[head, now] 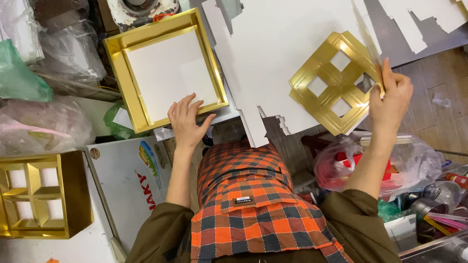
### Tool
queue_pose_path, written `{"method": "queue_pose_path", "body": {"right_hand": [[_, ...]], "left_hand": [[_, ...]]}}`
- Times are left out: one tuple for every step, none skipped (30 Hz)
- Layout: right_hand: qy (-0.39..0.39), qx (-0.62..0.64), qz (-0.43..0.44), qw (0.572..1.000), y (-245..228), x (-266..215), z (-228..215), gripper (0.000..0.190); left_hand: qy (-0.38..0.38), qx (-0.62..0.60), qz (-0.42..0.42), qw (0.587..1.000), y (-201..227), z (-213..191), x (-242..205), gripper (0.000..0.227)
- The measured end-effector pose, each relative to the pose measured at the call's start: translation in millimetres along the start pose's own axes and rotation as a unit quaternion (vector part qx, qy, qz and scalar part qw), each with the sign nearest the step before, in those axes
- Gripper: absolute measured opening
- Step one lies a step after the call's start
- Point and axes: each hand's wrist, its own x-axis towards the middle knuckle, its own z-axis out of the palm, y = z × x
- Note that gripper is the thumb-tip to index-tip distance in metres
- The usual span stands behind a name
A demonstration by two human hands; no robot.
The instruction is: The person assembles gold-colored decorative frames by hand. They pick up frame pieces, align them, and press them together to form a complete frame with four compartments. The person repeats this process with multiple frames on a cluttered workbench.
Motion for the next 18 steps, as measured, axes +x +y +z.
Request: {"method": "queue_pose_path", "body": {"right_hand": [[0.018,0.006,-0.036,0.999,-22,0,-10,0.06],[0.035,0.013,-0.071,0.997,-48,-1,-16,0.061],[0.007,0.068,-0.087,0.994,-77,-3,-17,0.068],[-0.021,0.123,-0.103,0.987,-109,-8,-13,0.075],[-0.031,0.131,-0.164,0.977,-141,-14,-8,0.084],[-0.08,0.191,-0.178,0.962,-173,-23,-3,0.085],[-0.104,0.178,-0.212,0.955,-200,-29,2,0.087],[-0.105,0.219,-0.238,0.941,-226,-34,6,0.085],[-0.108,0.26,-0.264,0.922,-246,-37,10,0.083],[-0.11,0.271,-0.277,0.915,-259,-37,10,0.086],[-0.111,0.281,-0.29,0.908,-267,-37,10,0.088],[-0.111,0.291,-0.302,0.901,-275,-36,13,0.091],[-0.14,0.306,-0.303,0.892,-282,-38,19,0.087],[-0.168,0.319,-0.304,0.882,-289,-40,27,0.082],[-0.197,0.331,-0.304,0.871,-294,-44,36,0.078],[-0.187,0.303,-0.333,0.873,-300,-47,48,0.071],[-0.176,0.274,-0.362,0.874,-306,-49,61,0.067],[-0.163,0.245,-0.39,0.872,-311,-50,72,0.064]], "left_hand": [[0.007,-0.02,0.003,1.0,5,-5,5,0.052],[-0.004,-0.071,-0.003,0.997,13,-9,8,0.056],[-0.015,-0.121,-0.009,0.992,21,-12,11,0.06],[-0.025,-0.171,-0.014,0.985,30,-12,13,0.065],[-0.059,-0.273,-0.01,0.96,39,-12,13,0.071],[-0.091,-0.372,-0.005,0.924,47,-8,12,0.078],[-0.119,-0.464,-0.002,0.878,55,-4,9,0.084],[-0.091,-0.493,-0.046,0.864,66,4,4,0.077],[-0.06,-0.52,-0.091,0.847,79,12,-5,0.07],[-0.028,-0.545,-0.136,0.827,82,14,-11,0.063],[-0.013,-0.57,-0.142,0.809,76,10,-14,0.058],[0.003,-0.594,-0.147,0.791,68,5,-17,0.055],[0.017,-0.618,-0.151,0.771,61,-1,-20,0.054],[0.06,-0.658,-0.158,0.734,54,-2,-20,0.061],[0.102,-0.695,-0.164,0.693,48,-4,-19,0.069],[0.144,-0.729,-0.168,0.648,42,-7,-21,0.077],[0.157,-0.709,-0.129,0.675,37,-15,-23,0.077],[0.171,-0.686,-0.091,0.702,32,-26,-27,0.078]]}}
